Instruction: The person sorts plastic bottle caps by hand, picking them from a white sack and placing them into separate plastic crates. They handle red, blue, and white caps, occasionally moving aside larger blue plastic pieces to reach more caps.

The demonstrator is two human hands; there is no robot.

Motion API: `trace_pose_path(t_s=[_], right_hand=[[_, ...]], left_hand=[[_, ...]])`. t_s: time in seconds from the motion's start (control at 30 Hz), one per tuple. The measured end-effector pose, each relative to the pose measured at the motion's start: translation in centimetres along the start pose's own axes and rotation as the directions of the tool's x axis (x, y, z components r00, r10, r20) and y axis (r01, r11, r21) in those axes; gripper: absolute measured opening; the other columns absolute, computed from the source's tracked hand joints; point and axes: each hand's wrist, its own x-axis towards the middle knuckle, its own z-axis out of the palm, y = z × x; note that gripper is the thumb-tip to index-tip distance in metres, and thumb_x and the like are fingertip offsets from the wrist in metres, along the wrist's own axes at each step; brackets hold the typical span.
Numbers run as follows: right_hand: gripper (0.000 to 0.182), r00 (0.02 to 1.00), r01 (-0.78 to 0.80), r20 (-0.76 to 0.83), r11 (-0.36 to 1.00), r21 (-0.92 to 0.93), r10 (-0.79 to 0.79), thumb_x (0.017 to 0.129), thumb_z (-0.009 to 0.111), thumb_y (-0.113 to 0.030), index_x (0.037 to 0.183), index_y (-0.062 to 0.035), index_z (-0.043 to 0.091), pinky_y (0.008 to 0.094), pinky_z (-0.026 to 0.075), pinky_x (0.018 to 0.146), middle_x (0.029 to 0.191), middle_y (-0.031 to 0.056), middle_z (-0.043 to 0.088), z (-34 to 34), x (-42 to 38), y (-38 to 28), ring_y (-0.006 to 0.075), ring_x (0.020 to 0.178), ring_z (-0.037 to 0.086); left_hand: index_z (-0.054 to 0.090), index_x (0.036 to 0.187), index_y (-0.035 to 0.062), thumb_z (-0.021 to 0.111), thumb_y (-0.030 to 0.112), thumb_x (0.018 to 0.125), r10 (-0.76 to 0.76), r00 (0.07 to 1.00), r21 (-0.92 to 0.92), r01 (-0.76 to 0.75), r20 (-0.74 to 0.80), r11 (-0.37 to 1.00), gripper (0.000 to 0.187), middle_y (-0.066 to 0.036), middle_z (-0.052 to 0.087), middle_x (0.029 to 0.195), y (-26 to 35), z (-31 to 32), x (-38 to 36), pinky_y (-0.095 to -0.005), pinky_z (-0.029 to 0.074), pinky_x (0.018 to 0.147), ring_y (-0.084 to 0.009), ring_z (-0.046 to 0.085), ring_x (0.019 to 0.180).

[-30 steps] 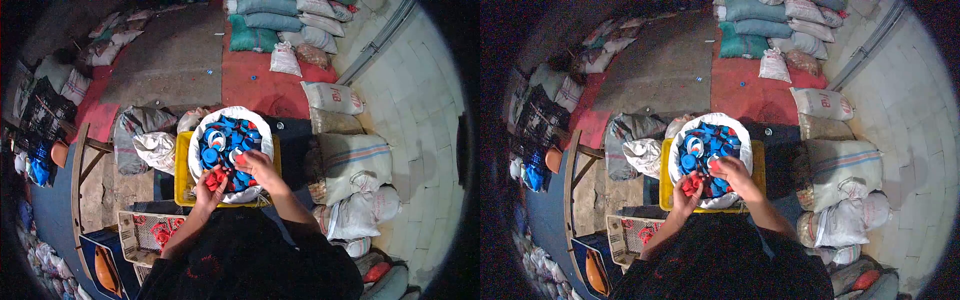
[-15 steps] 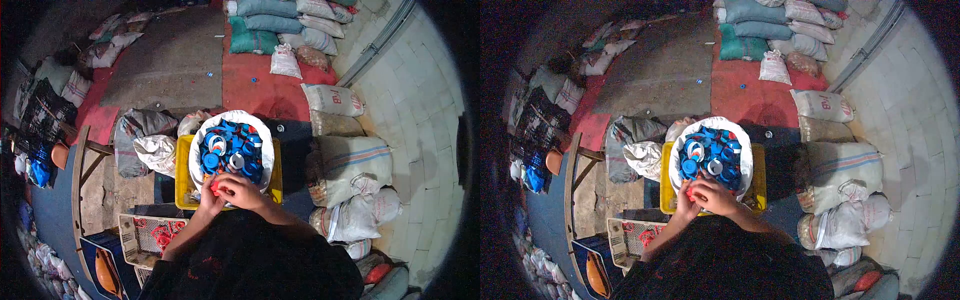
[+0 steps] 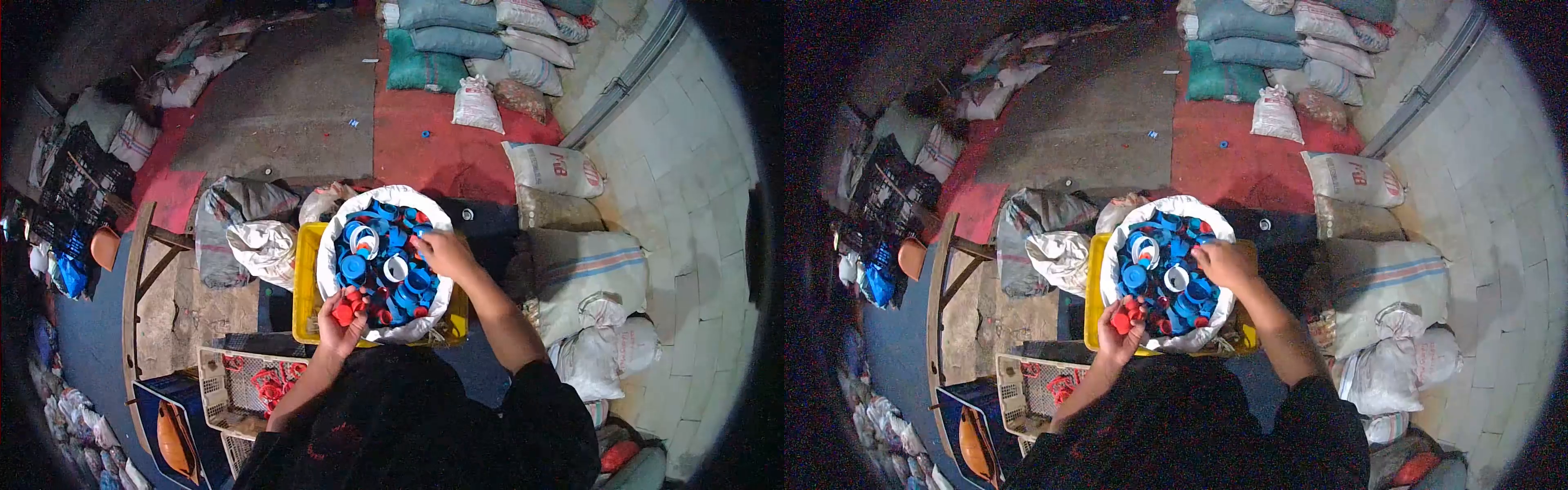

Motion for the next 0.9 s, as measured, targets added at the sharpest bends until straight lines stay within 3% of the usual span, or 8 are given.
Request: trace_pose_path(t_s=[0.1, 0.2, 0.33, 0.53, 0.63, 0.73, 0.77, 0.9], right_hand=[[0.024, 0.965, 0.082, -0.252, 0.997, 0.013, -0.076, 0.095, 0.064, -0.023, 0.088, -0.0011, 0.070, 0.0518, 0.053, 0.076, 0.089, 0.0239, 0.069, 1.4, 3.8, 2.1, 0.0440, 0.086, 0.067], [0.020, 0.989, -0.044, -0.147, 0.993, -0.108, 0.028, 0.092, 0.063, -0.019, 0.087, -0.0011, 0.070, 0.0530, 0.054, 0.078, 0.090, 0.0240, 0.070, 4.1, 7.0, 4.0, 0.0436, 0.087, 0.068], [0.018, 0.975, -0.113, -0.219, 0.943, -0.312, 0.044, 0.086, 0.069, -0.018, 0.094, -0.0025, 0.070, 0.0515, 0.054, 0.083, 0.094, 0.0223, 0.071, 5.8, 8.1, 3.4, 0.0404, 0.096, 0.068], [0.018, 0.948, -0.137, -0.276, 0.987, 0.088, 0.156, 0.081, 0.070, -0.007, 0.099, -0.0048, 0.073, 0.0432, 0.056, 0.085, 0.097, 0.0176, 0.073, 5.9, 6.7, 4.0, 0.0365, 0.092, 0.070], [0.028, 0.948, 0.035, -0.291, 0.867, 0.498, 0.129, 0.083, 0.071, -0.005, 0.111, -0.0033, 0.074, 0.0362, 0.056, 0.086, 0.102, 0.0159, 0.074, 5.3, 5.1, 3.5, 0.0285, 0.095, 0.072], [0.035, 0.971, -0.173, -0.025, 0.772, 0.612, 0.237, 0.086, 0.071, -0.003, 0.121, -0.0015, 0.071, 0.0324, 0.056, 0.086, 0.108, 0.0150, 0.075, 1.9, 1.5, -0.5, 0.0210, 0.098, 0.072], [0.033, 0.983, -0.022, -0.127, 0.771, 0.636, 0.133, 0.088, 0.070, -0.002, 0.121, 0.0004, 0.070, 0.0322, 0.057, 0.084, 0.110, 0.0158, 0.075, 4.2, 1.0, 1.3, 0.0190, 0.098, 0.072], [0.033, 0.969, 0.100, -0.247, 0.876, 0.472, 0.022, 0.083, 0.070, 0.004, 0.116, 0.0013, 0.071, 0.0319, 0.055, 0.082, 0.096, 0.0119, 0.075, 4.6, -2.0, -1.0, 0.0194, 0.089, 0.071]], left_hand=[[0.063, 0.117, -0.0001, 0.055, 0.025, 0.100, 0.020, 1.000, -0.011, -0.021, -0.014, 1.000, 0.031, -0.019, 0.061, 0.122, 0.0, -0.6, -0.1, -0.0291, 0.059, 0.072, -0.0300, 0.063, 0.104], [0.064, 0.113, 0.0011, 0.054, 0.025, 0.099, 0.007, 1.000, -0.025, -0.007, -0.020, 1.000, 0.030, -0.017, 0.063, 0.118, 0.1, -0.7, -0.1, -0.0296, 0.059, 0.073, -0.0280, 0.064, 0.101], [0.063, 0.114, 0.0012, 0.054, 0.026, 0.099, 0.018, 0.999, -0.036, -0.020, -0.030, 0.999, 0.030, -0.018, 0.063, 0.117, 0.1, -0.9, -0.1, -0.0290, 0.058, 0.073, -0.0285, 0.064, 0.101], [0.063, 0.114, 0.0016, 0.054, 0.026, 0.099, 0.039, 0.999, -0.025, -0.039, -0.020, 0.999, 0.030, -0.018, 0.064, 0.117, 0.0, -1.2, -0.3, -0.0288, 0.058, 0.072, -0.0287, 0.064, 0.101], [0.064, 0.114, 0.0018, 0.055, 0.025, 0.099, 0.041, 0.999, -0.022, -0.041, -0.034, 0.999, 0.029, -0.018, 0.063, 0.119, -0.2, -1.2, -0.3, -0.0284, 0.058, 0.070, -0.0289, 0.064, 0.100], [0.064, 0.114, 0.0019, 0.054, 0.024, 0.099, 0.028, 0.999, -0.012, -0.029, -0.025, 1.000, 0.029, -0.018, 0.063, 0.119, -0.2, -1.0, -0.3, -0.0284, 0.058, 0.071, -0.0290, 0.064, 0.100], [0.064, 0.114, 0.0018, 0.054, 0.024, 0.099, 0.024, 0.999, -0.012, -0.025, -0.022, 1.000, 0.029, -0.018, 0.063, 0.119, -0.3, -0.7, -0.3, -0.0285, 0.058, 0.071, -0.0291, 0.064, 0.100], [0.064, 0.115, 0.0013, 0.054, 0.024, 0.099, 0.017, 1.000, 0.010, -0.017, -0.009, 1.000, 0.030, -0.019, 0.063, 0.118, -0.1, -0.9, -0.3, -0.0288, 0.059, 0.072, -0.0294, 0.064, 0.101]])
